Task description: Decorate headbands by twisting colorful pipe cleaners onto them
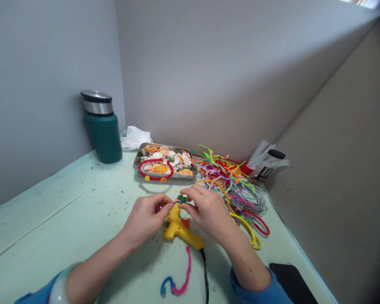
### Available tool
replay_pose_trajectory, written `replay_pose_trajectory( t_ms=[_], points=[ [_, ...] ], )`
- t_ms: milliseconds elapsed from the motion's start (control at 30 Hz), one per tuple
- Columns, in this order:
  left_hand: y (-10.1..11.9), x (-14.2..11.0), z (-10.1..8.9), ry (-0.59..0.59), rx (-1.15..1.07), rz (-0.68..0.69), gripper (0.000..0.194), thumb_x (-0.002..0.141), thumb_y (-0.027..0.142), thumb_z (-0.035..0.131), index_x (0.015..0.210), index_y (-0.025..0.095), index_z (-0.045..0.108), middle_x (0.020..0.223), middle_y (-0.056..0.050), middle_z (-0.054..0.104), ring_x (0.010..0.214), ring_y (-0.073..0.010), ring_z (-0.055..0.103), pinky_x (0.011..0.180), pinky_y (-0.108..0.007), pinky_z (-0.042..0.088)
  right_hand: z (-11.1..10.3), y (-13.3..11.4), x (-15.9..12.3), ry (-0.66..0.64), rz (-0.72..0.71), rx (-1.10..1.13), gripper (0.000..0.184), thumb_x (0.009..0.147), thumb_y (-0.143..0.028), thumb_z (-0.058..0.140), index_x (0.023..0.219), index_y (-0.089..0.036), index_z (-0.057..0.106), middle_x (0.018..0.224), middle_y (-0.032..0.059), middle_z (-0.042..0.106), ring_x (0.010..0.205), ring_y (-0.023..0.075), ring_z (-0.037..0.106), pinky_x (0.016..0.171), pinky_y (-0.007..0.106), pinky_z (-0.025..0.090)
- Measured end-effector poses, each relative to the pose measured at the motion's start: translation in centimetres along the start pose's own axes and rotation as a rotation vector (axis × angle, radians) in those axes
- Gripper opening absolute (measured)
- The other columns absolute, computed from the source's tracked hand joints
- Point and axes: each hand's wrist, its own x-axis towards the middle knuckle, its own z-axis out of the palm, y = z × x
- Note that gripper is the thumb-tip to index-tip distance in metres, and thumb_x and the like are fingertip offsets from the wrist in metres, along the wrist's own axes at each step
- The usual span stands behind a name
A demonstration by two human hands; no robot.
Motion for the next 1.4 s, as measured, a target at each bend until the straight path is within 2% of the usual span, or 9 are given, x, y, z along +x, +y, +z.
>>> replay_pose_trajectory(
  t_ms=[100, 367, 567, 667, 733, 933, 1133, 1267, 1400],
  points=[
    [0.2, -0.1, 0.0, 0.018, 0.085, 0.031, 0.02, 0.08, 0.03, 0.048, 0.073, 0.019, 0.063, 0.063, 0.002, 0.062, 0.056, -0.0117, 0.051, 0.053, -0.021, 0.036, -0.1, -0.5, 0.1, -0.009, -0.017, -0.031, 0.013, 0.086, -0.026, 0.052, 0.094, -0.023, 0.061, 0.088, 0.0019, 0.06, 0.074, 0.0135, 0.056, 0.063, 0.025, 0.035],
    [0.3, -0.4, 0.0, 0.101, 0.232, 0.172, 0.018, 0.083, 0.025, 0.046, 0.077, 0.019, 0.062, 0.071, 0.0, 0.064, 0.065, -0.0134, 0.055, 0.061, -0.024, 0.036, 0.5, -1.5, 0.0, 0.048, 0.028, -0.03, 0.013, 0.085, -0.019, 0.048, 0.079, -0.019, 0.059, 0.077, 0.0026, 0.058, 0.067, 0.0146, 0.052, 0.06, 0.027, 0.032],
    [0.5, -0.1, 0.3, 0.006, -0.204, -0.063, 0.019, 0.081, 0.032, 0.048, 0.076, 0.017, 0.058, 0.058, 0.003, 0.057, 0.046, -0.0088, 0.047, 0.047, -0.02, 0.034, 2.2, -2.9, 0.2, 0.271, 0.328, 0.544, 0.012, 0.078, -0.017, 0.052, 0.066, -0.017, 0.055, 0.067, 0.0007, 0.054, 0.063, 0.0127, 0.051, 0.057, 0.024, 0.037],
    [0.6, 0.2, 0.4, -0.095, -0.478, -0.179, 0.023, 0.079, 0.038, 0.05, 0.078, 0.015, 0.056, 0.062, 0.003, 0.059, 0.035, -0.0048, 0.038, 0.038, -0.019, 0.029, 2.7, -2.9, 0.6, 0.253, 0.511, 0.916, 0.01, 0.076, -0.022, 0.055, 0.069, -0.015, 0.057, 0.064, 0.0002, 0.057, 0.059, 0.0123, 0.052, 0.055, 0.023, 0.041],
    [0.8, 0.2, 0.3, -0.094, -0.529, -0.196, 0.024, 0.077, 0.039, 0.053, 0.077, 0.015, 0.056, 0.064, 0.002, 0.06, 0.035, -0.004, 0.038, 0.037, -0.018, 0.028, 2.5, -2.5, 0.8, 0.182, 0.518, 1.002, 0.012, 0.076, -0.025, 0.057, 0.072, -0.015, 0.06, 0.065, 0.0005, 0.06, 0.061, 0.0127, 0.054, 0.057, 0.024, 0.042],
    [0.4, 0.1, 0.2, 0.055, -0.306, -0.134, 0.02, 0.077, 0.035, 0.053, 0.074, 0.016, 0.06, 0.058, 0.002, 0.058, 0.041, -0.0074, 0.044, 0.041, -0.019, 0.034, 0.7, -1.0, 0.3, 0.164, 0.231, 0.511, 0.013, 0.078, -0.021, 0.059, 0.09, -0.02, 0.065, 0.082, 0.0021, 0.061, 0.066, 0.0123, 0.054, 0.063, 0.025, 0.041],
    [0.1, -0.3, 0.2, 0.11, -0.005, 0.035, 0.02, 0.08, 0.031, 0.048, 0.076, 0.019, 0.063, 0.061, 0.002, 0.06, 0.055, -0.0117, 0.052, 0.053, -0.021, 0.039, 0.5, -1.6, 0.1, 0.136, 0.127, 0.215, 0.009, 0.083, -0.02, 0.053, 0.08, -0.021, 0.061, 0.081, 0.0021, 0.058, 0.073, 0.0139, 0.054, 0.065, 0.025, 0.038],
    [0.4, -0.4, 0.2, 0.111, 0.01, 0.073, 0.02, 0.08, 0.029, 0.048, 0.077, 0.019, 0.064, 0.062, 0.002, 0.06, 0.056, -0.0114, 0.052, 0.054, -0.02, 0.039, 0.9, -1.9, 0.1, 0.149, 0.143, 0.257, 0.008, 0.081, -0.017, 0.052, 0.076, -0.019, 0.058, 0.077, 0.0016, 0.056, 0.069, 0.0133, 0.051, 0.062, 0.024, 0.037],
    [0.4, -0.2, 0.2, 0.025, -0.271, -0.056, 0.02, 0.078, 0.034, 0.052, 0.074, 0.016, 0.061, 0.059, 0.003, 0.057, 0.046, -0.0083, 0.046, 0.045, -0.019, 0.035, 1.8, -2.6, 0.3, 0.262, 0.284, 0.573, 0.011, 0.078, -0.017, 0.053, 0.067, -0.017, 0.056, 0.069, 0.0008, 0.054, 0.064, 0.0127, 0.05, 0.058, 0.024, 0.039]
  ],
)
